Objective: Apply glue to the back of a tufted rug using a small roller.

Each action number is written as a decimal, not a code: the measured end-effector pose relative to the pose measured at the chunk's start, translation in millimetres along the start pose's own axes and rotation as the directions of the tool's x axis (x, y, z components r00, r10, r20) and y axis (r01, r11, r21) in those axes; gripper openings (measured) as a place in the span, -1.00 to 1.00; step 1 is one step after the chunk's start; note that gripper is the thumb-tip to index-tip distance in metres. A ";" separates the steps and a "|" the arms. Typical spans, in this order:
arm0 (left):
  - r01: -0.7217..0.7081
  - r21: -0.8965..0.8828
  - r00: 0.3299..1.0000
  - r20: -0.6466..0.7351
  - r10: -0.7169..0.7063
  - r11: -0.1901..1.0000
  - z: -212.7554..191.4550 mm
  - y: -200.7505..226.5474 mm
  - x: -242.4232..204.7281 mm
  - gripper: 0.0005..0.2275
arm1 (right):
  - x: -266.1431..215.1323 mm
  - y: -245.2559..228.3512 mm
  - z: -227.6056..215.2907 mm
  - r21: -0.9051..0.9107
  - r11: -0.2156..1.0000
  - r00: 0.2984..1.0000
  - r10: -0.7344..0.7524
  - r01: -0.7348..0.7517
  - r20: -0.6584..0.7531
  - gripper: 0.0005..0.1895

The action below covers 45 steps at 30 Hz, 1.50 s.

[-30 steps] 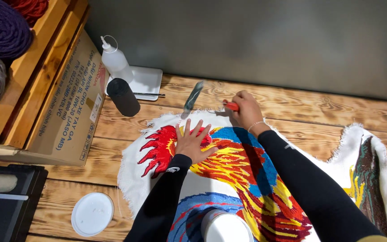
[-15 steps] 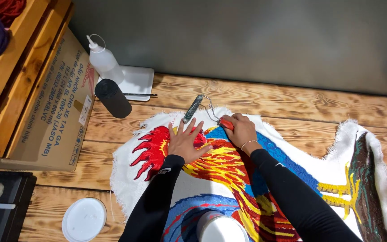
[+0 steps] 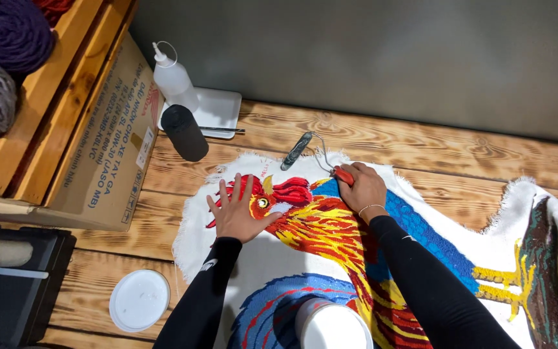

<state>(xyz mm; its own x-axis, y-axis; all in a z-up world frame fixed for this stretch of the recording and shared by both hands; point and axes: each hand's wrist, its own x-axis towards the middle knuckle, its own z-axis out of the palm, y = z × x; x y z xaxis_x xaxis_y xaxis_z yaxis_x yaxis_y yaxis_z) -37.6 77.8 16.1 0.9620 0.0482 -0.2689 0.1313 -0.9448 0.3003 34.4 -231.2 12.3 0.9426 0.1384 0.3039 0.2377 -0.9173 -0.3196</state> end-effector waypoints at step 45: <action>-0.292 -0.122 0.906 -0.352 0.234 0.948 120.5 28.6 -323.2 -0.04 | -278.7 56.2 -118.9 0.360 0.747 0.827 0.466 -0.559 0.315 -0.47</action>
<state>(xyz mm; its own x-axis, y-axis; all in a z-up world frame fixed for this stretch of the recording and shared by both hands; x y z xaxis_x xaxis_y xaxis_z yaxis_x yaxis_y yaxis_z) -373.6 -3.8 1.3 0.9868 -0.0632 0.1490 -0.1275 -0.8706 0.4752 -242.9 -365.7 16.4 0.9639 -0.1958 -0.1805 -0.2646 -0.6279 -0.7319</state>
